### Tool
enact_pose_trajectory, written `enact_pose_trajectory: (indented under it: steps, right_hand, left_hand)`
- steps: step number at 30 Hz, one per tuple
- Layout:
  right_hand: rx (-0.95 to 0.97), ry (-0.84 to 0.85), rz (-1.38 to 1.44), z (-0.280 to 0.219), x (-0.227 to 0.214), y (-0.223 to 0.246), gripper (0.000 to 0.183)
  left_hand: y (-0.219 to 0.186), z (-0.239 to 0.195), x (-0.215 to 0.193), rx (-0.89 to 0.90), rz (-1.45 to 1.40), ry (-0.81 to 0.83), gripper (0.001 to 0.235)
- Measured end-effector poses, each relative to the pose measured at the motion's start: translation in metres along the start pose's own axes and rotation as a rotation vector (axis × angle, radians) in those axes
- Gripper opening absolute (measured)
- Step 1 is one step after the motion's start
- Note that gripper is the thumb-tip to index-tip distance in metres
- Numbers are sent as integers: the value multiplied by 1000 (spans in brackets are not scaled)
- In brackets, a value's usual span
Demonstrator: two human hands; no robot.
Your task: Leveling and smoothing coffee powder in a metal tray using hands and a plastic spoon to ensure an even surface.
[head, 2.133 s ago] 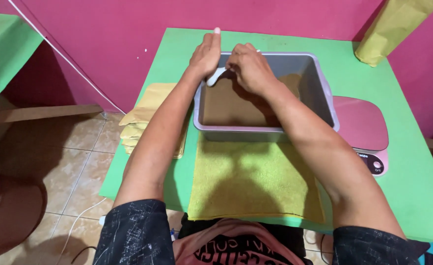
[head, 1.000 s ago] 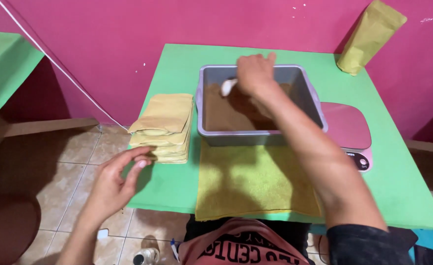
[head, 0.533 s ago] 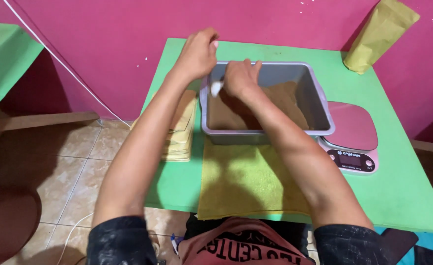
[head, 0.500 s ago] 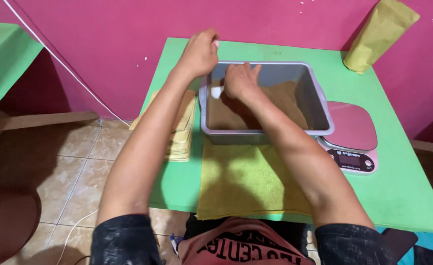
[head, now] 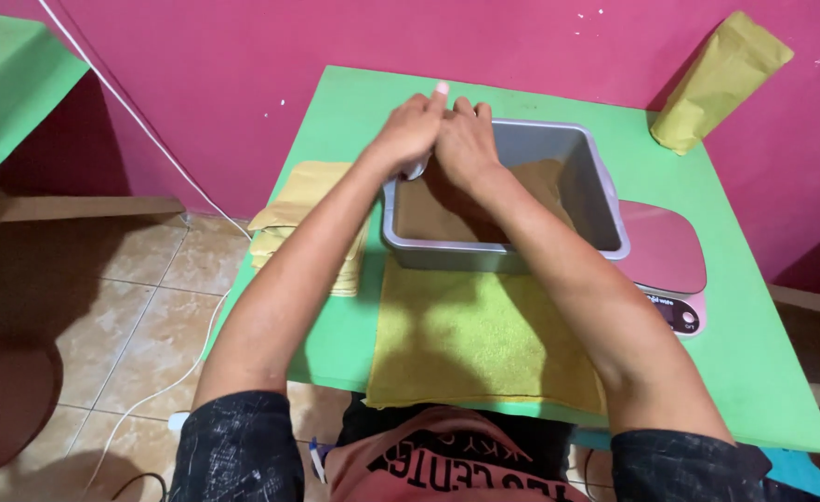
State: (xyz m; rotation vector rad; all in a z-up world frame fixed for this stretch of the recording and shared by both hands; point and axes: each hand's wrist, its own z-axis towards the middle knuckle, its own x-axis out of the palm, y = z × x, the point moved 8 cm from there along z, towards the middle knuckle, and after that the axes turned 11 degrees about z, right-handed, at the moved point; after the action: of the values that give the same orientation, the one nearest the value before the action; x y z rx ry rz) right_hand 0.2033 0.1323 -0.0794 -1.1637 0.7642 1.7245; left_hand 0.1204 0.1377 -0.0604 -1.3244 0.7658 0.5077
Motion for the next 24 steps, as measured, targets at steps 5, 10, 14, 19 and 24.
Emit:
enact_pose_trajectory:
  steps: [5,10,14,19,24]
  right_hand:
    - [-24,15,-102,-55,-45,-25,19]
    - [98,103,-336,-161,-113,-56,13]
    - [210,256,-339,-209,-121,-53,21]
    - [344,490,21,-226,-142,-35,30]
    - [-84,-296,806,-214,-195,-10,80]
  left_hand:
    - [-40,-62,6,111,130,92,81]
    - [-71,-144,-5,561,-117,-111,34]
    - [-75,-178,17,622,-299,-141,24]
    - [-115,-212,28,617,-597,-100,69]
    - [-183,-224,50,508,-885,-89,63]
